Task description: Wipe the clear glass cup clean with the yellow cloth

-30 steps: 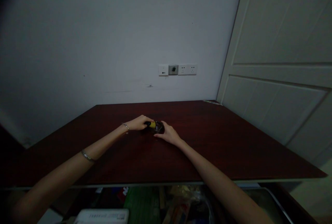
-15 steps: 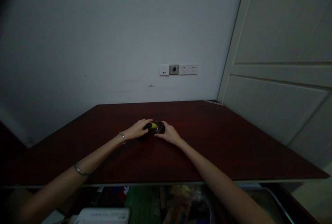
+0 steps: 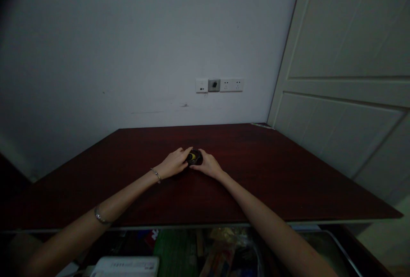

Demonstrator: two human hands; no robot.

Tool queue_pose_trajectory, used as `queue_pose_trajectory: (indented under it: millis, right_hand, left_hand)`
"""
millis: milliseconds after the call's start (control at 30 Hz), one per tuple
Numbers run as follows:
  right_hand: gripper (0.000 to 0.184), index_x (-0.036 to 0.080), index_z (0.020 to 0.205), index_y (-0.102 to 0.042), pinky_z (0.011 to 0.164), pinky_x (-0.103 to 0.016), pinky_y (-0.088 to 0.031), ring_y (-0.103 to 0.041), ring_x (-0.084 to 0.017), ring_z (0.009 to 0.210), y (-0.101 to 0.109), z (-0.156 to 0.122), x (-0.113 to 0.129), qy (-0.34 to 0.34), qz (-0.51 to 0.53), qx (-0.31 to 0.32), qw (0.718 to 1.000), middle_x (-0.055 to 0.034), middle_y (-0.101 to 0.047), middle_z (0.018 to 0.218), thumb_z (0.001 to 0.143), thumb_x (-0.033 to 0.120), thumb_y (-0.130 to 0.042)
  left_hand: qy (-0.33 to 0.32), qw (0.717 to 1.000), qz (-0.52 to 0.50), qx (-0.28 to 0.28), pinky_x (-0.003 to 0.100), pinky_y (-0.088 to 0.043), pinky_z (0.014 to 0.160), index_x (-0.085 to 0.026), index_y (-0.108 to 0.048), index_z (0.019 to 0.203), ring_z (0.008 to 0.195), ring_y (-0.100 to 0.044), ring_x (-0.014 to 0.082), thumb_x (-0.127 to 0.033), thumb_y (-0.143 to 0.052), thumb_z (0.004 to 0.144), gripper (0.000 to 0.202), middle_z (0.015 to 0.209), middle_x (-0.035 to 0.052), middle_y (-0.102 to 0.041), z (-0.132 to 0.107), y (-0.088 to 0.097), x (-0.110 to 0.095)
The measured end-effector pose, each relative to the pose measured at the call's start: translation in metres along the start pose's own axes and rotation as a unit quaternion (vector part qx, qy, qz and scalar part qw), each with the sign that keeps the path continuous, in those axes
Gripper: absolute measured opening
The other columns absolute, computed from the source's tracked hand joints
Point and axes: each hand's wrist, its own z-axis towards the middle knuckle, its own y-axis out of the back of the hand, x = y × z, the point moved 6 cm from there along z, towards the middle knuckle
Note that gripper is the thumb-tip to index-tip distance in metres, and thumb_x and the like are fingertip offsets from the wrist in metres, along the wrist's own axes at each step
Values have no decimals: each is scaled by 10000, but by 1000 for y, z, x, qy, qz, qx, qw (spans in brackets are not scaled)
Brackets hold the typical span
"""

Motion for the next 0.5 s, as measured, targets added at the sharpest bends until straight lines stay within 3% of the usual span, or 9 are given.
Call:
queue_pose_trajectory:
  millis: [333, 500]
  right_hand:
    - [682, 196, 1230, -432, 809, -363, -464, -613, -263, 957, 0, 1, -2, -6, 13, -1, 1000, -109, -637, 1055, 616, 305, -708]
    - [582, 213, 1196, -454, 755, -326, -470, -633, -246, 887, 1, 0, -1, 2, 28, 7, 1000, -82, -661, 986, 649, 209, -649]
  left_hand:
    - [0, 1000, -7, -24, 343, -453, 762, -128, -274, 1331, 958, -563, 272, -192, -459, 780, 585, 1015, 162, -585, -1, -2, -21]
    - [-2, 999, -48, -1, 344, -463, 740, -161, -297, 1317, 895, -604, 260, -193, -470, 770, 575, 1031, 143, -610, 1, -6, -32]
